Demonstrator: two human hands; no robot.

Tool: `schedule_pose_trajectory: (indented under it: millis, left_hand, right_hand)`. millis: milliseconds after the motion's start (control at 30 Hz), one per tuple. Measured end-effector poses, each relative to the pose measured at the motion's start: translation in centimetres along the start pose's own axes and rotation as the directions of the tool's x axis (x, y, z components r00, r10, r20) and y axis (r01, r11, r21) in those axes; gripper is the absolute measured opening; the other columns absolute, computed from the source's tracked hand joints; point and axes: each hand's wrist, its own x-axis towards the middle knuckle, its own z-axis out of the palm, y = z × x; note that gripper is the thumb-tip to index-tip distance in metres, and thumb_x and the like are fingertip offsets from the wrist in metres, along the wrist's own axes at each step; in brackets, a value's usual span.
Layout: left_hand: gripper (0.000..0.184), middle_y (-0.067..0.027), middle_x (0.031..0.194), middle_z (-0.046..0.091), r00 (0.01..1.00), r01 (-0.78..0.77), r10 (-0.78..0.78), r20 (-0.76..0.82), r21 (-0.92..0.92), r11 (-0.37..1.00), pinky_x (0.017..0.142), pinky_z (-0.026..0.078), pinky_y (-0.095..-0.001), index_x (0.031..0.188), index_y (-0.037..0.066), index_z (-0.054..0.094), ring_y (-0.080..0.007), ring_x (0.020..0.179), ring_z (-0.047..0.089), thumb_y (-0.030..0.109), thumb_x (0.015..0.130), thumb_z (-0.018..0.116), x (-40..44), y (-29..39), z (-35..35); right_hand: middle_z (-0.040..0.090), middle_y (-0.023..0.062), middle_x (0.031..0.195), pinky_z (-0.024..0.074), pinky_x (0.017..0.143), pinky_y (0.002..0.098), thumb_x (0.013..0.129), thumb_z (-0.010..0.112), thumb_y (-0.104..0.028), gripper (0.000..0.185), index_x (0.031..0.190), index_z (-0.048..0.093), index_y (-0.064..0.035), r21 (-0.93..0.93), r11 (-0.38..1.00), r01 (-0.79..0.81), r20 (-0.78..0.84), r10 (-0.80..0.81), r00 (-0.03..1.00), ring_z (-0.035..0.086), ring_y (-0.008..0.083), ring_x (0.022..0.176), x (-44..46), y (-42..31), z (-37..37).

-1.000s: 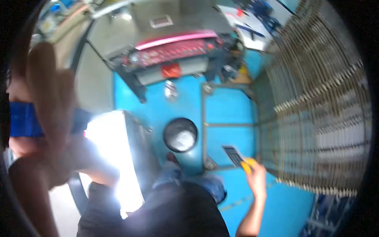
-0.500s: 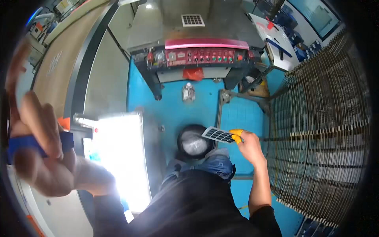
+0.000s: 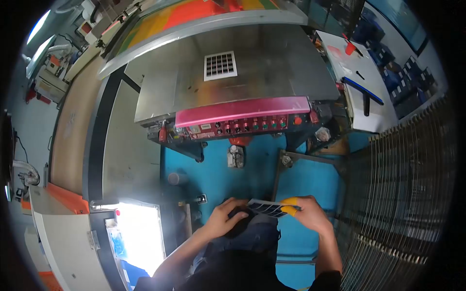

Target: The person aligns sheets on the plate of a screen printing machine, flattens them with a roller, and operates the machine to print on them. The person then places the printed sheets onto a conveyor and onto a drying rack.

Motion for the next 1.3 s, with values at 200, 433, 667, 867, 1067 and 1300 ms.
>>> schedule_pose_trajectory:
  millis: [200,433,667,867,1067,1300]
  left_hand:
    - [0.017,-0.0082,0.085,0.063,0.987,0.012,-0.016,-0.157,-0.03,0.999,0.064,0.047,-0.0288,0.094,0.001,0.066,-0.018,0.073,0.06,0.006,0.08,0.075,2.7,-2.2,-6.3]
    - [0.008,-0.0062,0.07,0.068,0.901,0.093,-0.18,-0.396,-0.228,0.969,0.058,0.045,-0.0225,0.09,-0.002,0.061,-0.0062,0.064,0.059,0.001,0.087,0.069,2.2,-11.5,-12.6]
    - [0.012,-0.0065,0.074,0.069,0.961,0.072,-0.147,-0.236,-0.3,0.951,0.056,0.044,-0.0228,0.091,-0.002,0.061,-0.0064,0.064,0.058,0.005,0.088,0.07,11.6,-12.5,-10.4]
    - [0.012,-0.0082,0.081,0.055,0.919,0.078,-0.295,-0.262,-0.614,0.786,0.055,0.041,-0.0244,0.098,0.002,0.05,-0.0106,0.06,0.051,0.013,0.098,0.053,19.8,-12.2,-6.9]
    - [0.025,-0.0121,0.086,0.059,0.944,0.034,-0.23,-0.238,-0.622,0.782,0.055,0.047,-0.0275,0.085,0.004,0.053,-0.02,0.067,0.059,0.026,0.096,0.058,18.5,-14.4,-9.0]
    - [0.016,0.0004,0.081,0.061,0.817,0.005,-0.197,-0.542,-0.336,0.942,0.061,0.041,-0.0207,0.085,0.008,0.061,-0.0067,0.068,0.053,0.02,0.095,0.061,24.6,-12.1,-17.7]
  right_hand:
    - [0.073,0.014,0.092,0.0529,0.073,0.0327,0.087,0.07,-0.011,0.021,0.107,0.07,-0.0022,-0.14,0.966,0.216,0.194,-0.188,0.963,0.07,0.0213,0.082,10.6,-5.2,-0.2]
    - [0.071,0.0082,0.1,0.0509,0.08,0.0304,0.091,0.068,-0.011,0.021,0.11,0.065,-0.0015,0.232,0.972,0.043,0.162,-0.082,0.983,0.065,0.0145,0.09,18.8,-8.3,6.8]
    - [0.069,0.0064,0.083,0.0481,0.067,0.0281,0.091,0.068,-0.012,0.017,0.105,0.066,-0.0022,0.046,0.999,-0.002,0.005,0.002,1.0,0.058,0.0104,0.073,20.7,-2.9,2.1]
    - [0.069,-0.0015,0.084,0.0494,0.069,0.0215,0.088,0.071,-0.005,0.014,0.102,0.068,-0.0029,0.341,0.935,0.097,-0.297,0.01,0.955,0.06,0.0041,0.077,25.5,2.4,-6.1]
    - [0.065,-0.0028,0.075,0.0405,0.052,0.0182,0.091,0.065,-0.004,0.014,0.104,0.067,0.0006,0.279,0.951,0.132,-0.349,-0.028,0.937,0.052,0.0014,0.06,31.4,3.0,-12.0]
    - [0.068,0.0031,0.086,0.0458,0.059,0.0193,0.092,0.062,-0.003,0.018,0.109,0.064,0.0029,0.293,0.941,0.167,-0.332,-0.064,0.941,0.057,0.0034,0.068,33.7,5.2,-15.7]
